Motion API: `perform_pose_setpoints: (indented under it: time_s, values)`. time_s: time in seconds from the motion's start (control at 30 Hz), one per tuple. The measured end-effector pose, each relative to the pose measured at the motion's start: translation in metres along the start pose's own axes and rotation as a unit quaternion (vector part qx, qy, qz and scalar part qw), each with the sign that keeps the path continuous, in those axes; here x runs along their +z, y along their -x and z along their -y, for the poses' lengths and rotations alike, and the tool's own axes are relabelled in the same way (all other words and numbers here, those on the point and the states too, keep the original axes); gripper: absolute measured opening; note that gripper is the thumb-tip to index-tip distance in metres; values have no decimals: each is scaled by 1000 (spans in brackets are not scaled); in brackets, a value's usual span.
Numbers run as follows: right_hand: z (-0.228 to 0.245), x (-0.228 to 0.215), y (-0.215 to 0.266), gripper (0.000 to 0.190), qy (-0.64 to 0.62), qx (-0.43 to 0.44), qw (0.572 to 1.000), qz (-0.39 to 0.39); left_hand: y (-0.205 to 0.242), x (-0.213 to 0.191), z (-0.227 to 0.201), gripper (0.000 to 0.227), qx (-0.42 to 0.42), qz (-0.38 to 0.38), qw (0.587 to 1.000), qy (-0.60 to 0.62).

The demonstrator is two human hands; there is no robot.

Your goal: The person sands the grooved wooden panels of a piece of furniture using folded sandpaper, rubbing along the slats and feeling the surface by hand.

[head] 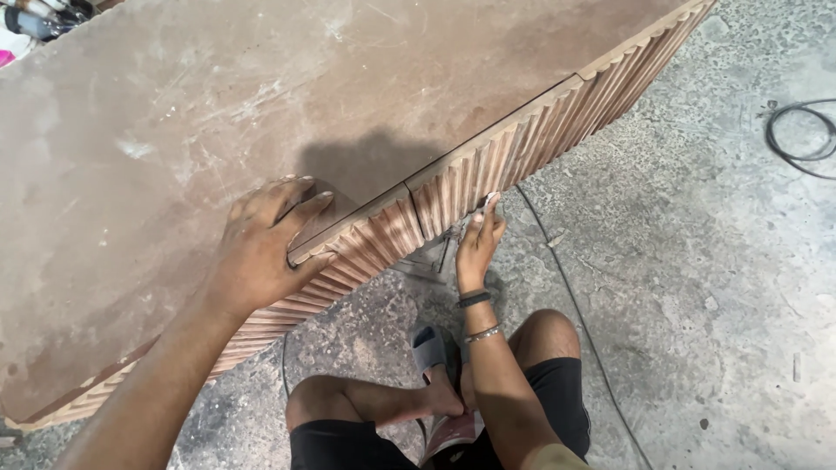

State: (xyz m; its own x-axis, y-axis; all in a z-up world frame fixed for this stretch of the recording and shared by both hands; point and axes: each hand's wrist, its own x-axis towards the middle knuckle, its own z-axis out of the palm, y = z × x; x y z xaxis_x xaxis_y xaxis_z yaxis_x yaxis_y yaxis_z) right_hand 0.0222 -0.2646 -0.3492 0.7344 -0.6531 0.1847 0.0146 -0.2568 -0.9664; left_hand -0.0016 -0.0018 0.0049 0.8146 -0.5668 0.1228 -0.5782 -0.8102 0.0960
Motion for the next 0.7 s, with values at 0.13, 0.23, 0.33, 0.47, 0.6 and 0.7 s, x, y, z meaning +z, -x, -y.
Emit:
perform_pose_setpoints:
  time_s: [0.13, 0.23, 0.33, 0.47, 0.6, 0.7]
  values:
    - [-16, 5, -1, 54, -38, 15, 999, -31, 0, -1, -1, 75, 12, -11, 1000, 1]
    - [-14, 11, -5, 54, -65, 64, 995, -46, 0, -2, 0, 75, 13, -11, 1000, 7]
    - [-8, 19, -5, 55, -71, 96, 991, -65, -2, 0, -1, 77, 4, 0, 1000, -10]
    - [-14, 18, -5, 56, -81, 104, 989, -68, 1, 1, 1, 77, -2, 2, 1000, 4]
    - [-14, 16, 1, 50, -35, 58, 996, -63, 0, 3, 2, 78, 27, -35, 999, -11]
    - [-18, 13, -4, 49, -44, 54, 995, -77, 4, 10, 7, 70, 73, -109, 991, 0]
